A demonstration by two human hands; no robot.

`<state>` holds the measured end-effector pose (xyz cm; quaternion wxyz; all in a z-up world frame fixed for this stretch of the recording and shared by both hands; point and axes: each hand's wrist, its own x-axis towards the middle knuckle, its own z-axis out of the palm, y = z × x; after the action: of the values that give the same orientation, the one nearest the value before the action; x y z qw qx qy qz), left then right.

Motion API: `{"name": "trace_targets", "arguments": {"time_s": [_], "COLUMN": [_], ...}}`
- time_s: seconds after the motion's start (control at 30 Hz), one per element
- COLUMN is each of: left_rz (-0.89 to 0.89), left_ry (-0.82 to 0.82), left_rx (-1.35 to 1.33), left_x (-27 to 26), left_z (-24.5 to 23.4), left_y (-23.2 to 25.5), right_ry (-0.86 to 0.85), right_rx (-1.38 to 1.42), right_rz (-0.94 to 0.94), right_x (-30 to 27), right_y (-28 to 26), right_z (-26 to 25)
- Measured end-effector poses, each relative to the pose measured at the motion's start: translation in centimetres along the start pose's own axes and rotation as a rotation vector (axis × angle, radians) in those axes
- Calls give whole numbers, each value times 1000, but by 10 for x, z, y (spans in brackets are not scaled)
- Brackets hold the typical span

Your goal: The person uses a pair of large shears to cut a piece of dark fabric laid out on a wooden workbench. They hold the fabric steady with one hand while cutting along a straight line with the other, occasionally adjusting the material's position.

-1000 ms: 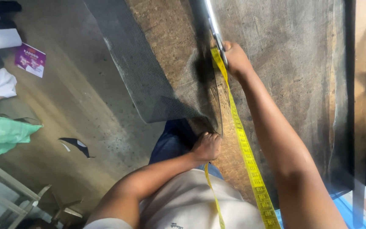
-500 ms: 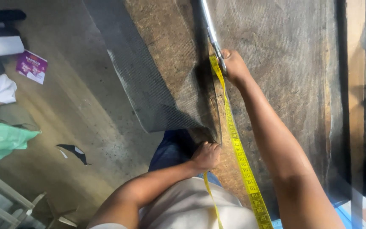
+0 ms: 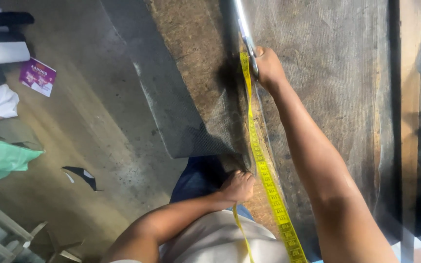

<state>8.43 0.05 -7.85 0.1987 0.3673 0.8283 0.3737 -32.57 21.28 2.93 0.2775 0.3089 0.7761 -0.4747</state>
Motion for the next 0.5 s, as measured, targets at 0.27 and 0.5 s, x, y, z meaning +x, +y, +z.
{"name": "trace_targets", "arguments": {"time_s": [0.27,0.5], "left_rz": [66,-24], "left_ry": [171,-33], "left_rx": [-17,-77], "left_x": [-6,-5], "left_z": [23,9], "left_y": [-13,-3], "right_ry": [1,-152], "right_rx": [124,41], "right_rz": [-93,34], "right_x": [48,7], "right_y": [64,-16], "right_z": [11,-19]}}
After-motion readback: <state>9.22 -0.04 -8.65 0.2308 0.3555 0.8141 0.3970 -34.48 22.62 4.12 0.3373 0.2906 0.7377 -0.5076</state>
